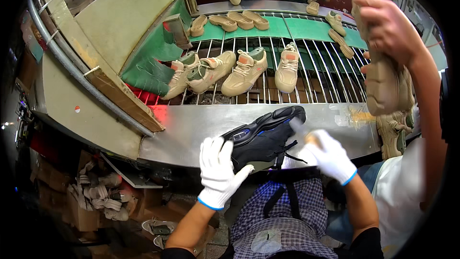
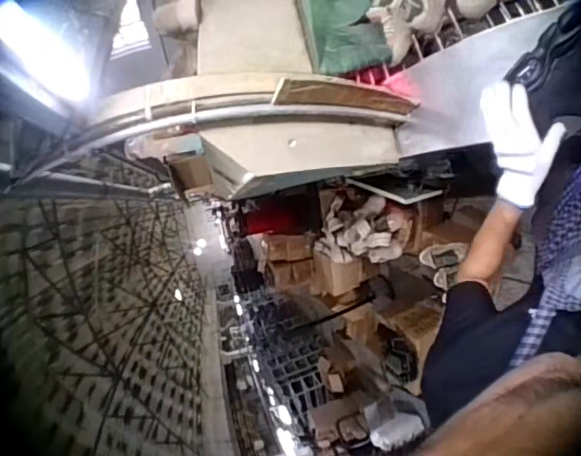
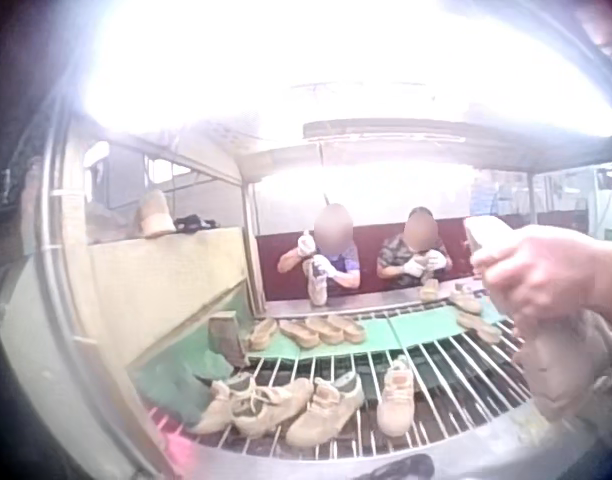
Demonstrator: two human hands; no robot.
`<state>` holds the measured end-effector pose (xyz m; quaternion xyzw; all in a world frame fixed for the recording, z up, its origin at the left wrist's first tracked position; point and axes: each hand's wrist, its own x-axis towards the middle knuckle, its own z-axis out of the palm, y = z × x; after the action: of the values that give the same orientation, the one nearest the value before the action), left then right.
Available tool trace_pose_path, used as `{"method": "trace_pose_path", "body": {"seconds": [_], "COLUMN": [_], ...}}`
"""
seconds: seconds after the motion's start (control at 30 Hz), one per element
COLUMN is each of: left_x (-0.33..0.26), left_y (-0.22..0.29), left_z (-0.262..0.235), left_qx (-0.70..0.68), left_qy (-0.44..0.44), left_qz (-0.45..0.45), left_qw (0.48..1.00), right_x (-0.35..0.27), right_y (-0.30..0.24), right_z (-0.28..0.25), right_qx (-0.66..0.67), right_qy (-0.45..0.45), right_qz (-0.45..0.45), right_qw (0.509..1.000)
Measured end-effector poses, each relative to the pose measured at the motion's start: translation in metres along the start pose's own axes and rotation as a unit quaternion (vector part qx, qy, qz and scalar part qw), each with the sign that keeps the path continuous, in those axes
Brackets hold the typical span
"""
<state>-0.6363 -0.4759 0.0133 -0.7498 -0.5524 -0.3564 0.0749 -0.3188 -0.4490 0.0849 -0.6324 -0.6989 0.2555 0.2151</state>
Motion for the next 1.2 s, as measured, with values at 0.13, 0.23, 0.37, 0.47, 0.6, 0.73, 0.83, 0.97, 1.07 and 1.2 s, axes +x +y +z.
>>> {"method": "trace_pose_path", "body": {"seconds": [0.13, 0.23, 0.37, 0.47, 0.6, 0.73, 0.83, 0.97, 1.07, 1.2], "left_x": [0.074, 0.106, 0.107, 0.109, 0.109, 0.112, 0.113, 0.116, 0.114, 0.117], "left_y": [-0.009, -0.017, -0.022, -0.024, -0.025, -0.028, -0.029, -0.035, -0.035, -0.037], "left_z": [-0.018, -0.006, 0.002, 0.000, 0.006, 0.005, 0.006, 0.006, 0.006, 0.004], "left_qx": [-0.046, -0.053, -0.029, -0.034, -0.040, -0.055, -0.052, -0.062, -0.088, -0.096], "left_qy": [-0.237, -0.334, -0.368, -0.369, -0.360, -0.353, -0.358, -0.351, -0.340, -0.350], "left_qz": [0.050, 0.062, 0.082, 0.087, 0.107, 0.121, 0.136, 0.153, 0.163, 0.167], "left_qw": [0.969, 0.939, 0.926, 0.925, 0.926, 0.926, 0.922, 0.922, 0.922, 0.917], "right_x": [0.006, 0.025, 0.029, 0.031, 0.035, 0.062, 0.074, 0.068, 0.046, 0.055], "right_y": [-0.059, -0.066, -0.077, -0.078, -0.069, -0.037, -0.042, -0.085, -0.073, -0.088], "right_z": [0.023, 0.057, 0.086, 0.080, 0.059, 0.049, 0.035, 0.051, 0.040, 0.025], "right_qx": [0.306, 0.418, 0.538, 0.526, 0.434, 0.538, 0.418, 0.213, -0.163, -0.279], "right_qy": [-0.348, -0.385, -0.267, -0.203, -0.263, -0.394, -0.448, -0.434, -0.255, -0.174], "right_qz": [0.199, 0.261, 0.294, 0.305, 0.266, 0.270, 0.238, 0.122, -0.187, -0.172], "right_qw": [0.864, 0.780, 0.743, 0.768, 0.820, 0.695, 0.754, 0.867, 0.935, 0.929]}}
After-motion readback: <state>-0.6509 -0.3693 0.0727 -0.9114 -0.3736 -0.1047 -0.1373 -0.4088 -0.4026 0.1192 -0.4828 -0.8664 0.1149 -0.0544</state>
